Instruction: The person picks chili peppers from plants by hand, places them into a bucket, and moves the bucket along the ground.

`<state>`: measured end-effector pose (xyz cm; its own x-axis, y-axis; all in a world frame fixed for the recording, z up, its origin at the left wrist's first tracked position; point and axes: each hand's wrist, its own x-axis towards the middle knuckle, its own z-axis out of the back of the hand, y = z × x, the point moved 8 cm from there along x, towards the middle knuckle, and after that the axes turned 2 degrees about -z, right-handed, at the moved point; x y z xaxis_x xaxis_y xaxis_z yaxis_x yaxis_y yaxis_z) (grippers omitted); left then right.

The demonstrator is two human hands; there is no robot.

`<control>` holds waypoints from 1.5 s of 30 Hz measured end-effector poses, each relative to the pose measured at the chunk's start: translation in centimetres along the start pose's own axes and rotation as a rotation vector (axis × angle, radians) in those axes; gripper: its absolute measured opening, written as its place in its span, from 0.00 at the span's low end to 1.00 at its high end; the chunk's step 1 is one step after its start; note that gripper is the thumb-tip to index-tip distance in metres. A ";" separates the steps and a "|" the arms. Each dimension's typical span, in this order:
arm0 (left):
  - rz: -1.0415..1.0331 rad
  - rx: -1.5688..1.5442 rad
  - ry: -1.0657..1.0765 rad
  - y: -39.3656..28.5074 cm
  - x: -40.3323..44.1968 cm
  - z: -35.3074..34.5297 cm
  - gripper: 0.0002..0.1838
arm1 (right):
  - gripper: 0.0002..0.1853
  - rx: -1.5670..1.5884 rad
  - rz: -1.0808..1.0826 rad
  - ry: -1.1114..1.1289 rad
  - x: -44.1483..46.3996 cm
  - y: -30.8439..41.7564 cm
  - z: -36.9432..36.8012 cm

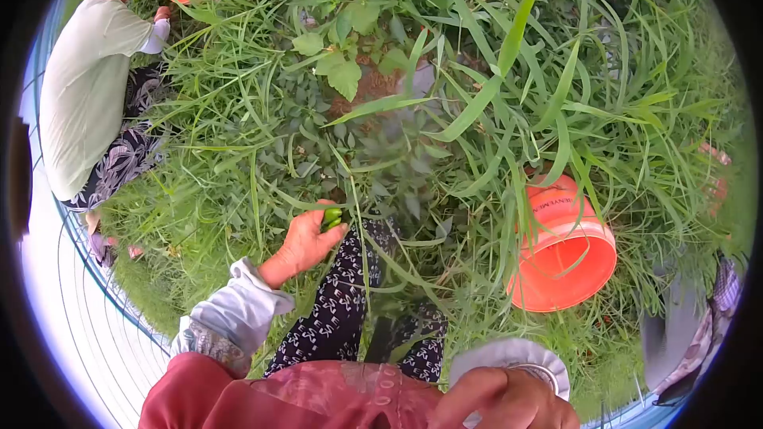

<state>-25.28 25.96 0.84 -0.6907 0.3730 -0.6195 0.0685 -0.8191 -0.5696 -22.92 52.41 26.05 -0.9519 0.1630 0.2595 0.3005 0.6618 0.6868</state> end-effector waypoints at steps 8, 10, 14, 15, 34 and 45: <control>-0.305 0.098 -0.015 -3.8 5.1 1.0 0.21 | 0.10 0.106 -0.043 0.000 6.4 -3.3 -3.0; -0.467 0.233 0.074 -4.0 6.5 -1.9 0.22 | 0.10 0.052 -0.068 0.072 7.1 -3.7 -3.8; -0.406 0.615 0.426 1.1 6.3 -6.5 0.20 | 0.11 -0.034 -0.119 0.208 8.0 -4.2 -4.5; -0.369 0.711 0.500 3.1 5.6 -6.7 0.18 | 0.11 -0.037 -0.137 0.238 8.3 -4.4 -4.6; -0.204 0.752 0.538 21.7 -2.0 2.4 0.12 | 0.04 -0.220 -0.457 0.038 10.8 -11.5 -4.2; -0.100 0.745 0.668 17.2 -2.9 3.0 0.14 | 0.12 -0.182 -0.267 -0.349 11.4 -5.2 0.7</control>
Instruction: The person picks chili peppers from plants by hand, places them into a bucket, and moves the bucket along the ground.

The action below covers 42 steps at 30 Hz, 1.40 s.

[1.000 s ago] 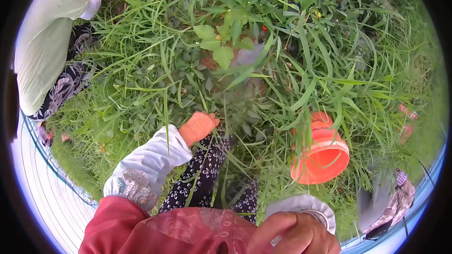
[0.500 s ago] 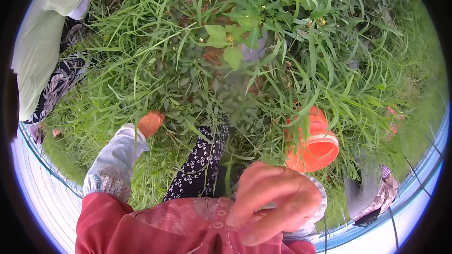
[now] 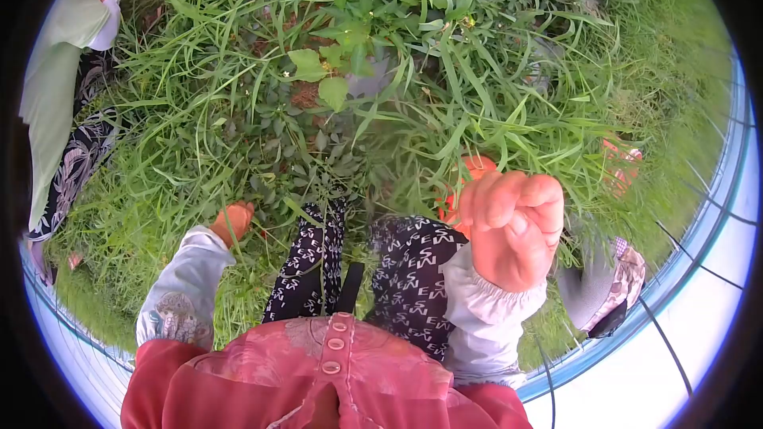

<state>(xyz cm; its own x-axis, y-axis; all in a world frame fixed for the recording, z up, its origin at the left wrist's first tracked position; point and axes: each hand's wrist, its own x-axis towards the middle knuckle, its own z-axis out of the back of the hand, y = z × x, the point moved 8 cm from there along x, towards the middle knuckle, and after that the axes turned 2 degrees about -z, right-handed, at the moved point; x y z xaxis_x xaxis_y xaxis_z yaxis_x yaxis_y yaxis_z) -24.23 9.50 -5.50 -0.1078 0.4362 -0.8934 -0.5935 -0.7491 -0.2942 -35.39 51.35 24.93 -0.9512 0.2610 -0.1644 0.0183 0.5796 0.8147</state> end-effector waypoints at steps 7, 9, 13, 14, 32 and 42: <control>-0.027 0.059 -0.059 -2.2 -0.3 -0.9 0.12 | 0.11 0.072 -0.129 -0.038 1.1 -4.4 2.4; -0.022 -0.004 -0.060 -1.9 0.1 -1.2 0.13 | 0.12 0.102 -0.163 -0.051 2.2 -6.2 3.9; 0.017 -0.186 -0.168 -5.2 -0.4 6.0 0.17 | 0.12 0.142 -0.239 -0.128 2.2 -8.7 7.5; -0.020 -0.248 -0.264 -6.8 -0.6 8.3 0.18 | 0.12 0.166 -0.260 -0.126 2.1 -9.4 8.2; -0.036 -0.670 -0.699 -17.0 2.8 25.5 0.25 | 0.11 0.237 -0.916 -0.421 -3.7 -27.5 12.5; 0.234 0.401 -0.486 1.6 19.3 20.2 0.25 | 0.09 0.092 -1.074 -0.256 -5.8 -30.5 11.7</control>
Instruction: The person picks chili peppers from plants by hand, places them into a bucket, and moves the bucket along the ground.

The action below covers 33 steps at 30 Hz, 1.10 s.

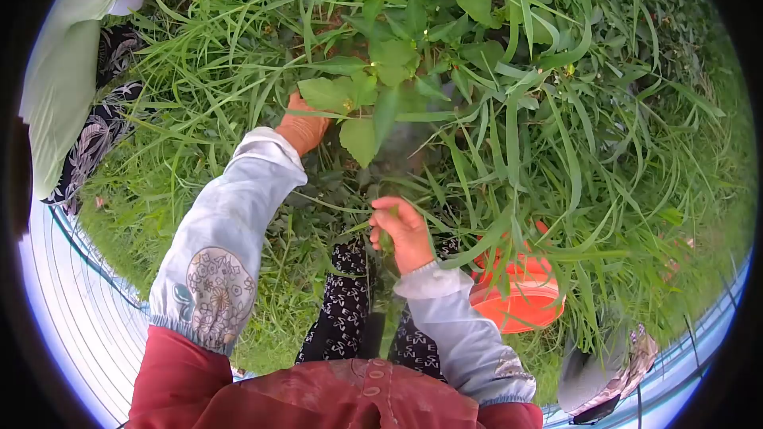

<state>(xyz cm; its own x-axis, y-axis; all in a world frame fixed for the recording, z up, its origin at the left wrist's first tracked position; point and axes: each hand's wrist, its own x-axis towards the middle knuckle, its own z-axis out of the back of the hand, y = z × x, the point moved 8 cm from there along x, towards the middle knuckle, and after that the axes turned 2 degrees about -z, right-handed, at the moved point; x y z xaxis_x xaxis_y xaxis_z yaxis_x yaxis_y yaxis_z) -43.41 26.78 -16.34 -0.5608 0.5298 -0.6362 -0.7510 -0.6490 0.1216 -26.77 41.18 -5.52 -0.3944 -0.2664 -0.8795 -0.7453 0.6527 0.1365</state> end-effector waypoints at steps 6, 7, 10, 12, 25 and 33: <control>0.510 -0.330 0.269 8.7 -7.1 -5.8 0.30 | 0.09 -0.067 -0.083 0.063 1.3 -3.9 -1.8; 0.455 -0.427 0.372 8.5 -8.9 -7.2 0.27 | 0.09 -0.069 -0.089 0.073 1.9 -4.2 -2.4; 0.501 -0.467 0.319 6.6 -11.4 -7.7 0.20 | 0.09 -0.094 -0.103 0.082 2.5 -4.8 -3.1; 0.503 -0.492 0.283 5.9 -12.6 -8.0 0.19 | 0.09 -0.119 -0.092 0.084 3.0 -5.2 -3.2; 0.557 -0.611 0.500 -4.6 -20.7 -13.5 0.15 | 0.10 -0.263 -0.118 0.066 6.2 -8.6 -3.6; 0.559 -0.549 0.549 -7.6 -20.3 -12.6 0.29 | 0.13 -0.775 0.199 0.119 9.8 -10.6 -3.7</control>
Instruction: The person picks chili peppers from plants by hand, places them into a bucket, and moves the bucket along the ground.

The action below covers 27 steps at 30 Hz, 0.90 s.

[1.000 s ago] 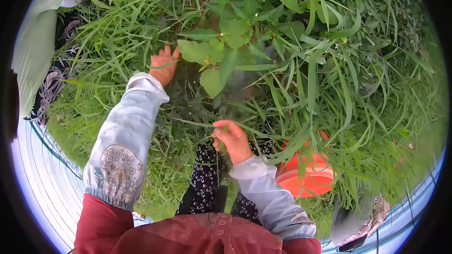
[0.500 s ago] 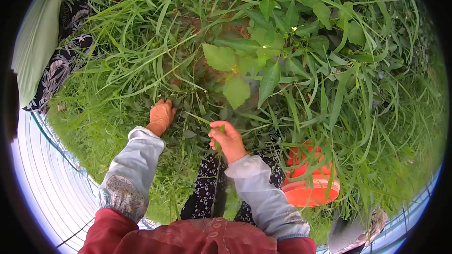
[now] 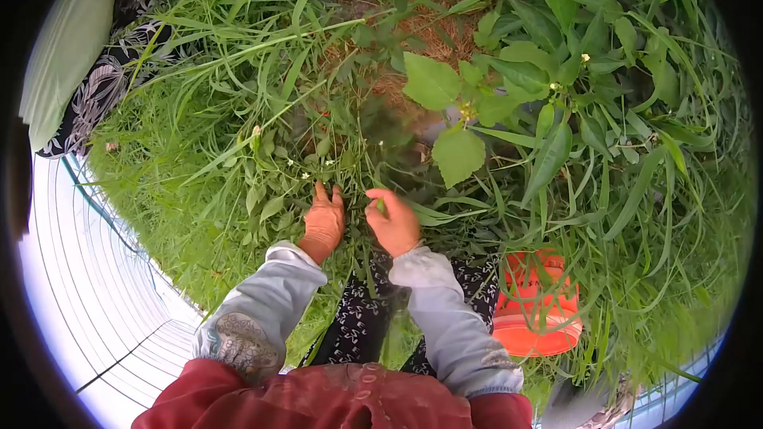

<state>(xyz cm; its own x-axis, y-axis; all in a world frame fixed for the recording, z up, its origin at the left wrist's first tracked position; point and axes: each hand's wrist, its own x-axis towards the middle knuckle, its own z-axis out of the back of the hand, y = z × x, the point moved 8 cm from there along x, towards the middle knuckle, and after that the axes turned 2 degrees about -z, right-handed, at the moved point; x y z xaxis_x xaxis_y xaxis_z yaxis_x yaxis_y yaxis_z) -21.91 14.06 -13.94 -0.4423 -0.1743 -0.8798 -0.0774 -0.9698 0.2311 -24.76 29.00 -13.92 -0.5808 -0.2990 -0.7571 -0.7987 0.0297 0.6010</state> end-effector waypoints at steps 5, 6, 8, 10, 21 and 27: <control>-0.200 -0.067 0.000 -2.4 -1.3 -0.2 0.29 | 0.24 -0.505 0.158 0.019 1.0 2.1 -2.2; -0.288 -0.063 0.032 -3.5 -1.9 0.0 0.28 | 0.26 -0.515 0.132 0.067 1.2 2.2 -2.6; -0.130 -0.254 -0.101 -3.5 -3.3 0.7 0.26 | 0.29 -0.533 0.086 0.160 1.6 2.2 -3.3; -0.136 -0.301 -0.034 -3.6 -3.0 -0.2 0.25 | 0.34 -0.612 0.081 0.189 1.9 1.9 -3.8; -0.469 -0.529 -0.239 -7.0 -6.7 3.8 0.24 | 0.37 -0.935 -0.070 0.472 3.4 1.1 -5.1; -0.542 -0.546 0.202 -4.9 -7.3 7.5 0.15 | 0.28 -0.991 0.051 0.451 3.4 -0.9 -4.9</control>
<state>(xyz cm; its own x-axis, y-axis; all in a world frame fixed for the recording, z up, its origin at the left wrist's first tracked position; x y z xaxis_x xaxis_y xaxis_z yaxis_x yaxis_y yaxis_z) -25.07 21.39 -5.56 -0.2935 0.3686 -0.8820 0.2370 -0.8658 -0.4407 -25.24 23.30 -15.78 -0.3373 -0.6479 -0.6830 -0.1764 -0.6692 0.7219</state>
